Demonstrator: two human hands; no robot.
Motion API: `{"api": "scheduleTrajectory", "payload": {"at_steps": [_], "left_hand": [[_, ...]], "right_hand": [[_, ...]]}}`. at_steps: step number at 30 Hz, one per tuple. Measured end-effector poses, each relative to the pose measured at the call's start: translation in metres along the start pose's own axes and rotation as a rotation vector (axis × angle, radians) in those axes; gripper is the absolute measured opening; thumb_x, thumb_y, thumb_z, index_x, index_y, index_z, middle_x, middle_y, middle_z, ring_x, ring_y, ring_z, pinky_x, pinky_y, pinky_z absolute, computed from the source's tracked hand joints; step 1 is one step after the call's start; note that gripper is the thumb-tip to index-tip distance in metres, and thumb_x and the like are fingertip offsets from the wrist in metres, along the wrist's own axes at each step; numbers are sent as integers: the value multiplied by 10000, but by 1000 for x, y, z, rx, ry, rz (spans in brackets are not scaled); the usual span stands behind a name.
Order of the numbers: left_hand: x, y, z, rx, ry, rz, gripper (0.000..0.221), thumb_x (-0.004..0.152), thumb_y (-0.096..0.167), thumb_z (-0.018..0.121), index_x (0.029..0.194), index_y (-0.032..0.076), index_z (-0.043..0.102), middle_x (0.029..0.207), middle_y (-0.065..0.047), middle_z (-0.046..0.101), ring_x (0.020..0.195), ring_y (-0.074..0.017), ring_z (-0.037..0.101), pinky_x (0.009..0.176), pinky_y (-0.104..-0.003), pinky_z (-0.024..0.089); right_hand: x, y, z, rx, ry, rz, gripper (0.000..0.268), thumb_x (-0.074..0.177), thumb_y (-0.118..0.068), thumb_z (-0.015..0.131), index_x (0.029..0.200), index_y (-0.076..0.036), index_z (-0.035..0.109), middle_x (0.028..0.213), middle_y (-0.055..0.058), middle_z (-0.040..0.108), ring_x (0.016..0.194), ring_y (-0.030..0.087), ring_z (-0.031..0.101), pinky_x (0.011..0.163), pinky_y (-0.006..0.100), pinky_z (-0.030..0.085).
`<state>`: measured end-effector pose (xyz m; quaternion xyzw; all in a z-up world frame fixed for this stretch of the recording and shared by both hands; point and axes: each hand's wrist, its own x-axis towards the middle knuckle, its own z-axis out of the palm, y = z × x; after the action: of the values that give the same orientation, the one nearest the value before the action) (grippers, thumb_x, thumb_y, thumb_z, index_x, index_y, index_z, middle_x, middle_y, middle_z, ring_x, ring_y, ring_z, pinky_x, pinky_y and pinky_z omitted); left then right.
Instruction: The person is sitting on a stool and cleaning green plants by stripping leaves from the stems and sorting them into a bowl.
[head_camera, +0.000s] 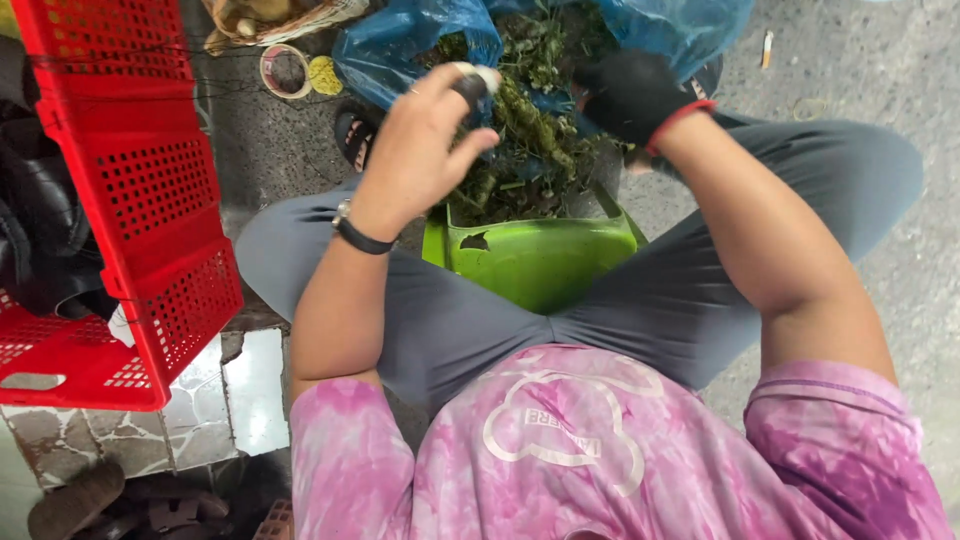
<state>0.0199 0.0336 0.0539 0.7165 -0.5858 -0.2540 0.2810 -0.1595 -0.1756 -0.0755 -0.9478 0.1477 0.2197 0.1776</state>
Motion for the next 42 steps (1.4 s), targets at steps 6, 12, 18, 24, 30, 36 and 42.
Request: {"api": "scheduleTrajectory", "payload": {"at_steps": [6,12,18,24,30,36,42], "left_hand": [[-9,-22,-5,191,127,-37,450,920,186,736,1304,33,557,1261,-166,525,1154,-392,496,971,-527,375],[-12,-22,-14,179,194,-66,475,943,210,727,1345,65,520,1274,-160,518,1157,-389,496,1015,-516,359],[-9,-28,-9,183,259,-67,292,915,240,721,906,-28,608,1242,-196,531,1104,-403,522,939,-536,418],[-12,-31,-10,156,245,-89,287,924,239,696,844,-6,570,1258,-208,526,1147,-407,506,962,-549,397],[-9,-22,-13,129,272,-63,385,903,203,712,1219,12,600,1269,-138,529,1118,-368,533,931,-502,405],[-10,-23,-21,26,341,-114,460,945,182,659,1365,126,480,1280,-114,535,1076,-331,577,888,-479,438],[-16,-9,-30,-256,850,-5,241,983,193,610,1208,106,595,1119,-59,624,1003,-192,654,944,-354,526]], "right_hand": [[17,-22,70,28,-494,89,475,879,-77,471,1333,-193,545,1127,188,641,938,339,659,680,389,604],[56,-40,117,113,183,234,475,772,-211,684,1203,-72,538,1117,223,576,856,427,604,578,510,522],[89,-50,125,393,-108,466,664,778,-360,697,1339,-108,449,1121,218,624,1015,432,594,805,504,501],[95,1,153,373,-2,478,642,951,-435,451,1453,-55,328,1283,285,514,1111,432,536,897,485,458],[53,24,30,598,220,553,524,737,-291,636,1221,-92,633,1182,146,636,1068,325,593,911,410,465],[-3,-22,-64,839,449,330,197,856,-264,700,919,-97,615,875,4,546,786,129,458,680,306,401],[-49,-46,-114,496,743,-140,186,914,-56,746,1022,67,656,944,156,603,750,233,560,636,385,415]]}}
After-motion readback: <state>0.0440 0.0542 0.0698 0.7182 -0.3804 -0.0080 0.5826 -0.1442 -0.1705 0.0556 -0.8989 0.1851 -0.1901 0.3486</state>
